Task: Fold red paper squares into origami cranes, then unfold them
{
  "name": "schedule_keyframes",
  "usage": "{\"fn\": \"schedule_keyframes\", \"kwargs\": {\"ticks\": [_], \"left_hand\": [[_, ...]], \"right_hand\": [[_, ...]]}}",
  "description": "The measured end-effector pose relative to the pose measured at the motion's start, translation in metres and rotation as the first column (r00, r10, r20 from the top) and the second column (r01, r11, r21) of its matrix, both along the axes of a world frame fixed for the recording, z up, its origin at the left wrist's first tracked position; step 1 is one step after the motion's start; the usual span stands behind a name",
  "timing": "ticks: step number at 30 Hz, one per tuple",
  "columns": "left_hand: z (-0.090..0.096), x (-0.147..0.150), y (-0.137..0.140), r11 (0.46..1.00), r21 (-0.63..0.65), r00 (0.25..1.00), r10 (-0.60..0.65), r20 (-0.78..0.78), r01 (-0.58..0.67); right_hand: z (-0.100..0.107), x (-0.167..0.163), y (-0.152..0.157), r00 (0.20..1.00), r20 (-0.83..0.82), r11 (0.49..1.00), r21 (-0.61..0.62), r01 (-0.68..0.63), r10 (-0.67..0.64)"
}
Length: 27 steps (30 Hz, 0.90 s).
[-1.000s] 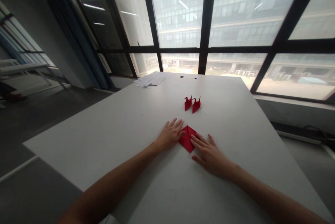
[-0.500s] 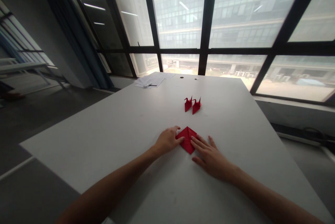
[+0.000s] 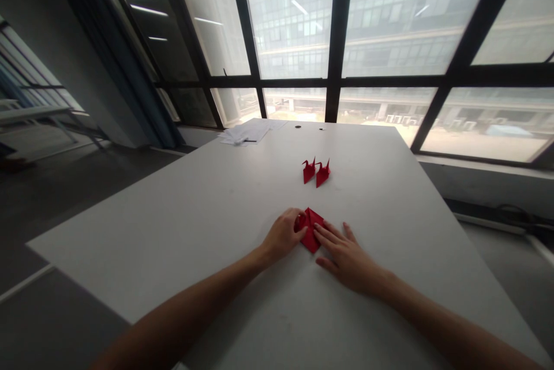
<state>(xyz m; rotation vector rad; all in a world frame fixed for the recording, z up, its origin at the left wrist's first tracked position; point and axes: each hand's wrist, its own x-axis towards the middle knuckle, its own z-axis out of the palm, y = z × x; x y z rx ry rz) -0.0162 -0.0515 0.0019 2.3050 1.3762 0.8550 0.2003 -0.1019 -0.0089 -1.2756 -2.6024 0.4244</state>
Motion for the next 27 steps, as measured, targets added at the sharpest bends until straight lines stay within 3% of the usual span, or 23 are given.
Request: {"fn": "schedule_keyframes", "kwargs": {"ticks": [5,8,12,20,27], "left_hand": [[0.005,0.006,-0.007,0.991,0.111,0.995,-0.065,-0.073,0.073],[0.005,0.002,-0.004,0.988,0.15,0.997,-0.028,-0.074,0.039],[0.005,-0.005,0.002,0.994,0.106,0.996,0.007,-0.084,0.001],[0.005,-0.002,0.0,0.975,0.09,0.969,-0.186,-0.163,0.203],[-0.006,-0.014,0.017,0.931,0.1,0.926,-0.328,-0.186,0.35]], "right_hand": [[0.001,-0.001,0.001,1.0,-0.013,1.0,-0.012,0.006,-0.006],[0.002,-0.001,0.0,1.0,-0.015,1.0,-0.014,0.003,-0.003],[0.002,0.0,0.0,1.0,-0.013,1.0,-0.021,0.001,-0.001],[-0.001,-0.001,0.001,0.999,-0.037,1.0,-0.008,0.005,-0.006],[0.0,0.0,-0.001,0.998,-0.055,1.0,0.01,-0.005,0.006]]}}
